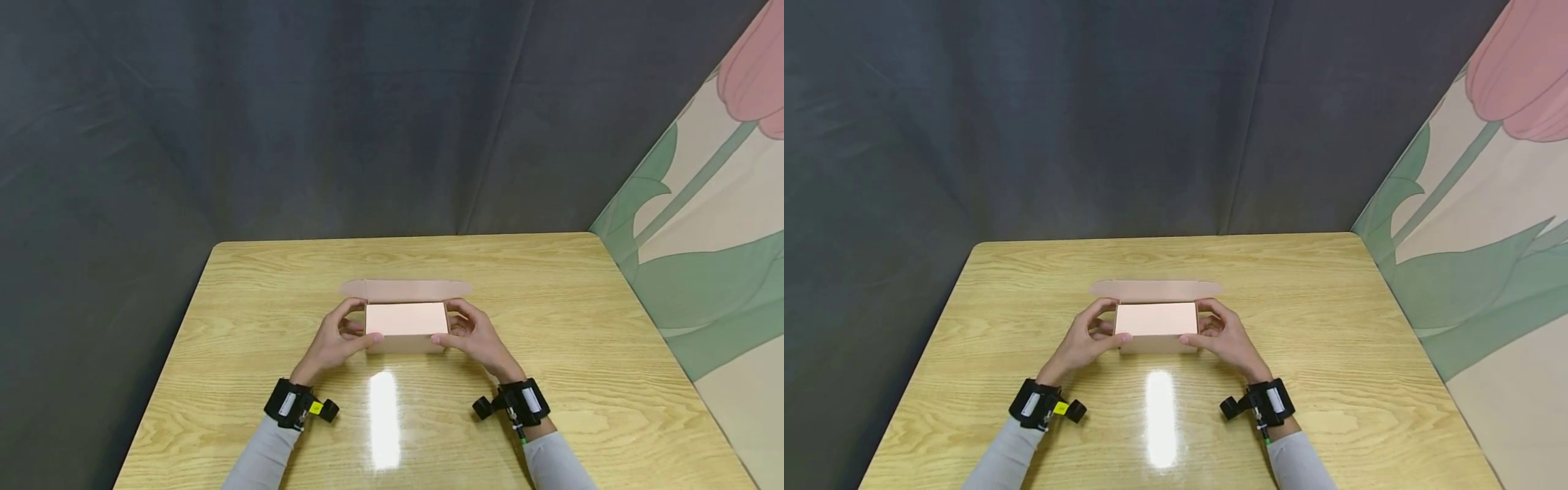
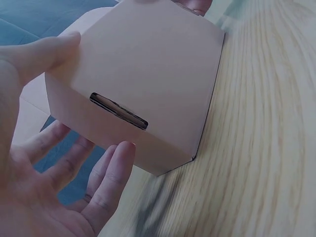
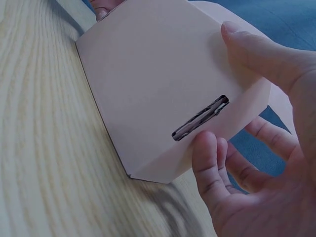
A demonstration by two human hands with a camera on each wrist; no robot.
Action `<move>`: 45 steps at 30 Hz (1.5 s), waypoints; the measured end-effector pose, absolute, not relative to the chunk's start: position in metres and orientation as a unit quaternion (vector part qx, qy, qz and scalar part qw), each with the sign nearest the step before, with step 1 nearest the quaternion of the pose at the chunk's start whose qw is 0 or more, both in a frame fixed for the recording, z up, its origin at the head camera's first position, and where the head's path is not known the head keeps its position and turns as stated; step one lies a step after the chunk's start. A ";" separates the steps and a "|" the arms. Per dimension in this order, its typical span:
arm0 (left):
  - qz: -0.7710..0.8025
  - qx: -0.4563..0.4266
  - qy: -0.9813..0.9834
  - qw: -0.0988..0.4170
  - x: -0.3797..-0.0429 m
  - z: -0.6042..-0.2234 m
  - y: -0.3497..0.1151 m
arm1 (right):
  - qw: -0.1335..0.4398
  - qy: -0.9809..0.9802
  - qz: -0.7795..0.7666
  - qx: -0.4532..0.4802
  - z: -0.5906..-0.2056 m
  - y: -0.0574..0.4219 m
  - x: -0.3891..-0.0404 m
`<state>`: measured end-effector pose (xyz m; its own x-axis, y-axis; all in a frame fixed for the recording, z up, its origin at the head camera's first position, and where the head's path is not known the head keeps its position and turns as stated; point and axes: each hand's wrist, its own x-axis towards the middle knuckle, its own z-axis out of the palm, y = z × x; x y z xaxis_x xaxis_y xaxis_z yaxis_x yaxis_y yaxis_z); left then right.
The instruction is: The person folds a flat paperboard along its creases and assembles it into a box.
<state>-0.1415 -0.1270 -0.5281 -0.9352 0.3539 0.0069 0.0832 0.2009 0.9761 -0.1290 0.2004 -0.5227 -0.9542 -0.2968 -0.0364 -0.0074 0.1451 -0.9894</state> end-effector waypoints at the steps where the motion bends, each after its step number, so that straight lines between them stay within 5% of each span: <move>1: 0.616 0.142 0.767 0.111 -0.141 -0.528 -0.127 | 0.114 0.749 -0.645 -0.102 -0.523 0.200 -0.129; 33: 0.617 0.139 0.763 0.132 -0.142 -0.524 -0.133 | 0.114 0.774 -0.613 -0.112 -0.520 0.207 -0.129; 45: 0.583 0.163 0.790 -0.096 -0.162 -0.494 -0.149 | -0.082 0.814 -0.571 -0.061 -0.487 0.221 -0.146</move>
